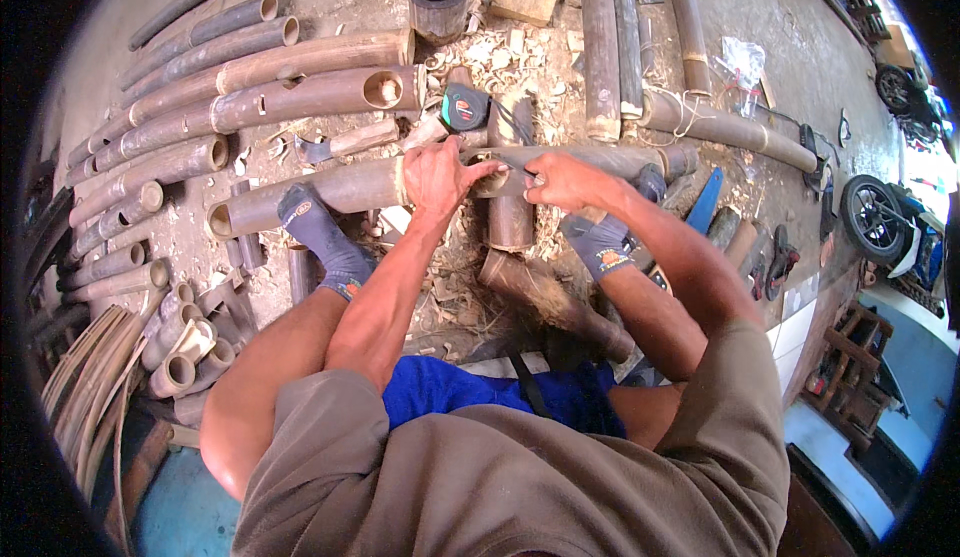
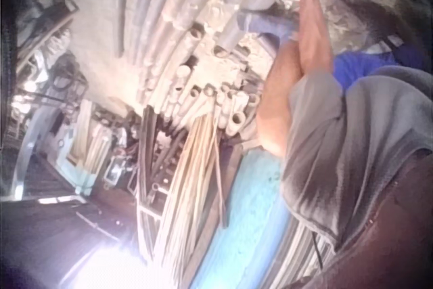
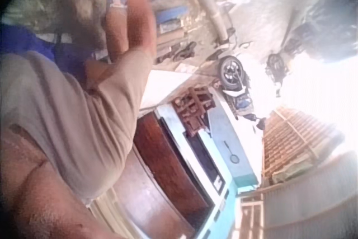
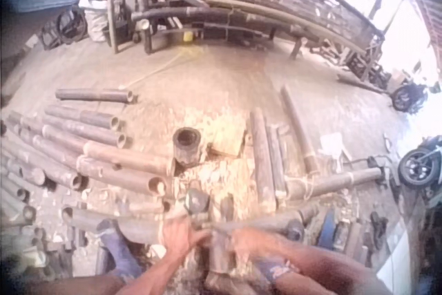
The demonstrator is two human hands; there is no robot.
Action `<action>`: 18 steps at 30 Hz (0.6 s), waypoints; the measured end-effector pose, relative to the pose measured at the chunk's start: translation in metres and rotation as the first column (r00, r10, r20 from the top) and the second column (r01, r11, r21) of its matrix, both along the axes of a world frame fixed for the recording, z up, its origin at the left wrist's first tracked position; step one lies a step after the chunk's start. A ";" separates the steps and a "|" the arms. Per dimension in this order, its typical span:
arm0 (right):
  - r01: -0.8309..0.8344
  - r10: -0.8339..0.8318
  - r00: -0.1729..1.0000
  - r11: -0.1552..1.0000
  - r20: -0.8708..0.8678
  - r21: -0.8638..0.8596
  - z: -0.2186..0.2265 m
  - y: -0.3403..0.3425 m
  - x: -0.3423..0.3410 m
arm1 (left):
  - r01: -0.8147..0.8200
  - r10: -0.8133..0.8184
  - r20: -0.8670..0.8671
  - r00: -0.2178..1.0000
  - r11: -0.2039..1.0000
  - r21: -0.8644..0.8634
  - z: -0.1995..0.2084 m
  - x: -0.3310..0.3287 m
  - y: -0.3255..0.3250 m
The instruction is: The person sits on the floor and uses a wooden mallet and a metal chisel to shape the end of a bamboo tube. They repeatedly strike the chisel to hollow and smooth the interior, then inspect the opening.
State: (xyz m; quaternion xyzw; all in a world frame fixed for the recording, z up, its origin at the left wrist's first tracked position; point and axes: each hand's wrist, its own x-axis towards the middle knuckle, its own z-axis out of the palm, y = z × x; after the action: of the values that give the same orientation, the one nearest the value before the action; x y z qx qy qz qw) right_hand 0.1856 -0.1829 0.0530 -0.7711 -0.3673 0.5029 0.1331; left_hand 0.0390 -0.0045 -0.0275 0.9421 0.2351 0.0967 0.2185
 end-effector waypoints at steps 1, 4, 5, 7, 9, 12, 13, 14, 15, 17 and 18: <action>-0.125 0.121 0.991 0.989 0.051 0.077 -0.009 0.003 0.013 | 0.005 -0.006 -0.018 1.000 1.000 -0.015 0.002 0.002 0.000; -0.269 0.272 0.962 0.947 -0.008 -0.177 -0.002 0.036 0.032 | 0.038 -0.050 -0.166 0.985 0.996 -0.077 0.009 0.002 0.000; -0.262 0.269 0.963 0.947 0.014 -0.188 -0.010 0.034 0.029 | 0.050 -0.072 -0.225 0.972 0.994 -0.099 0.013 0.003 0.002; -0.126 0.132 0.990 0.985 0.045 -0.119 -0.013 0.028 0.004 | 0.179 -0.209 -0.264 0.941 0.975 -0.134 0.023 -0.001 0.020; 0.040 -0.044 0.991 0.999 0.126 0.028 -0.027 0.006 -0.029 | 0.310 -0.358 -0.251 0.899 0.927 -0.211 0.032 -0.007 0.037; 0.118 -0.124 0.991 0.983 0.040 0.138 -0.033 -0.019 -0.072 | 0.409 -0.450 -0.371 0.812 0.893 -0.188 0.036 -0.010 0.055; 0.226 -0.225 0.974 0.962 -0.021 0.155 -0.039 -0.020 -0.089 | 0.412 -0.446 -0.428 0.786 0.894 -0.175 0.036 -0.004 0.052; 0.323 -0.314 0.946 0.932 -0.078 0.165 -0.049 -0.017 -0.102 | 0.408 -0.445 -0.424 0.789 0.895 -0.179 0.038 -0.003 0.049; 0.415 -0.390 0.904 0.897 -0.173 0.149 -0.067 -0.026 -0.118 | 0.404 -0.447 -0.422 0.789 0.895 -0.192 0.038 -0.008 0.043; 0.626 -0.580 0.754 0.776 -0.307 0.071 -0.067 -0.014 -0.141 | 0.395 -0.433 -0.357 0.828 0.901 -0.178 0.040 -0.016 0.042; 0.717 -0.663 0.654 0.697 -0.365 0.020 -0.067 -0.003 -0.152 | 0.398 -0.432 -0.364 0.826 0.902 -0.168 0.038 -0.015 0.044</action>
State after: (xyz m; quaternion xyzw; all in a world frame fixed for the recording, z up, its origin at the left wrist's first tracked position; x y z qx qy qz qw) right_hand 0.0335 -0.1863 -0.0141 -0.7434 -0.0575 0.5039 0.4361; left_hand 0.0237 0.0393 0.0109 0.9604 0.0676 -0.1537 0.2224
